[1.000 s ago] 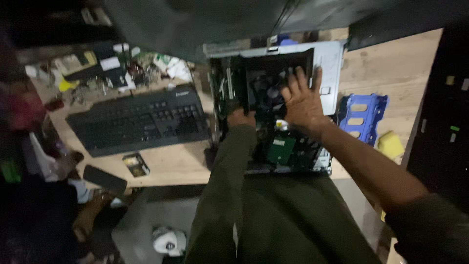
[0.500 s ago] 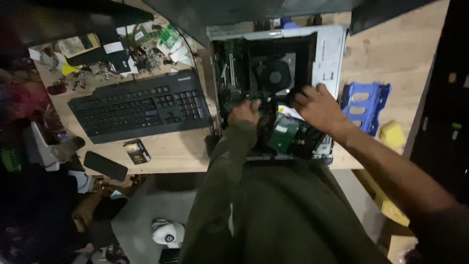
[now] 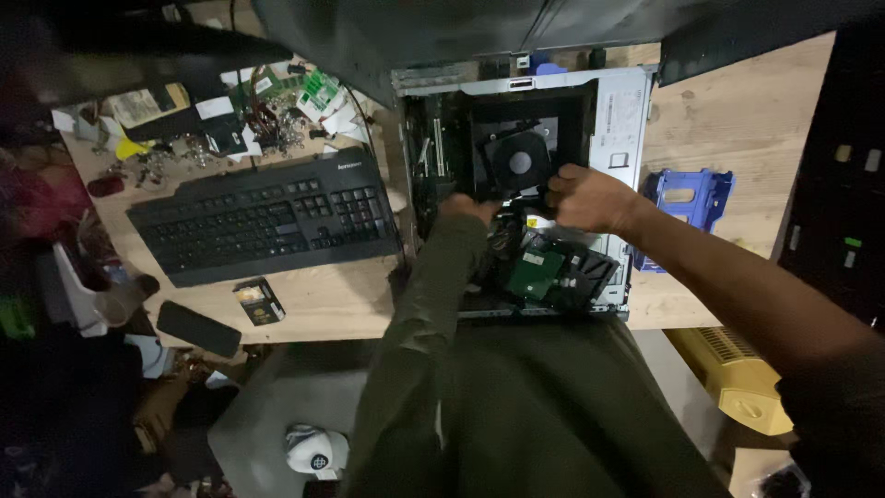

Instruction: The person works inside an open desktop computer case on a workbench. They reposition the case, handle a hard drive, and install RAM modules into the motherboard slots, pressing them into place by hand.

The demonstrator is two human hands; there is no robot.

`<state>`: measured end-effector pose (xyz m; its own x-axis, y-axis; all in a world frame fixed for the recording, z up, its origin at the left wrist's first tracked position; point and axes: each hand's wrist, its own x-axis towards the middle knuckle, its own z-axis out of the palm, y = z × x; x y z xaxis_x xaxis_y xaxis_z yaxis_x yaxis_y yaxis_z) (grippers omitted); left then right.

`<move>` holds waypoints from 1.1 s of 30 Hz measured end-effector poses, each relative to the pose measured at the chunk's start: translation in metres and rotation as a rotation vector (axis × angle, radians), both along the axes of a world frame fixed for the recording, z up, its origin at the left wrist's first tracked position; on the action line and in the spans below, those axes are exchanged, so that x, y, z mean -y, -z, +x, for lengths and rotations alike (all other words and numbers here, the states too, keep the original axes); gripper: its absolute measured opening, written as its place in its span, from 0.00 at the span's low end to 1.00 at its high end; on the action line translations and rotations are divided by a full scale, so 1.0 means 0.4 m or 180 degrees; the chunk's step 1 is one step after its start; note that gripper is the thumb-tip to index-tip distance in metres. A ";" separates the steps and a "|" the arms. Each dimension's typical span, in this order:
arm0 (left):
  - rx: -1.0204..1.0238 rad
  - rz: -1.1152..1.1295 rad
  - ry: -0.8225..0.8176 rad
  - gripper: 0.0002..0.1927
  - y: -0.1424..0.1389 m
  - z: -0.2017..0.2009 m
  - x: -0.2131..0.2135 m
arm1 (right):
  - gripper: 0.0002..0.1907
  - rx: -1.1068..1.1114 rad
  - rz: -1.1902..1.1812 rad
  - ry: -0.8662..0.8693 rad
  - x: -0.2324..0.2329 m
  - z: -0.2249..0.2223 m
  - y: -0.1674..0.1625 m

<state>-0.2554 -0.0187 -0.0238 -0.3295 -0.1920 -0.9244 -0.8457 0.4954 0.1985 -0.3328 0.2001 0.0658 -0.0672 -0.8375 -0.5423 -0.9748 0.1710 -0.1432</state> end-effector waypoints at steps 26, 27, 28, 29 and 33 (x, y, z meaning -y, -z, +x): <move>-0.3728 -0.0924 0.1449 0.33 -0.066 0.620 -0.003 | 0.08 0.1557 -0.3857 0.6786 -0.211 -0.073 0.117; -0.3741 -0.0825 0.1485 0.33 -0.055 0.623 -0.002 | 0.09 0.1714 -0.3831 0.6749 -0.200 -0.043 0.118; -0.3758 -0.0737 0.1524 0.34 -0.044 0.625 0.003 | 0.10 0.1879 -0.3814 0.6703 -0.185 -0.011 0.115; -0.3784 -0.0655 0.1580 0.34 -0.036 0.628 0.008 | 0.11 0.1988 -0.3783 0.6812 -0.171 0.022 0.111; -0.3601 -0.0598 0.1830 0.37 -0.032 0.633 0.022 | 0.16 0.0775 -0.3280 0.6067 -0.149 0.153 0.085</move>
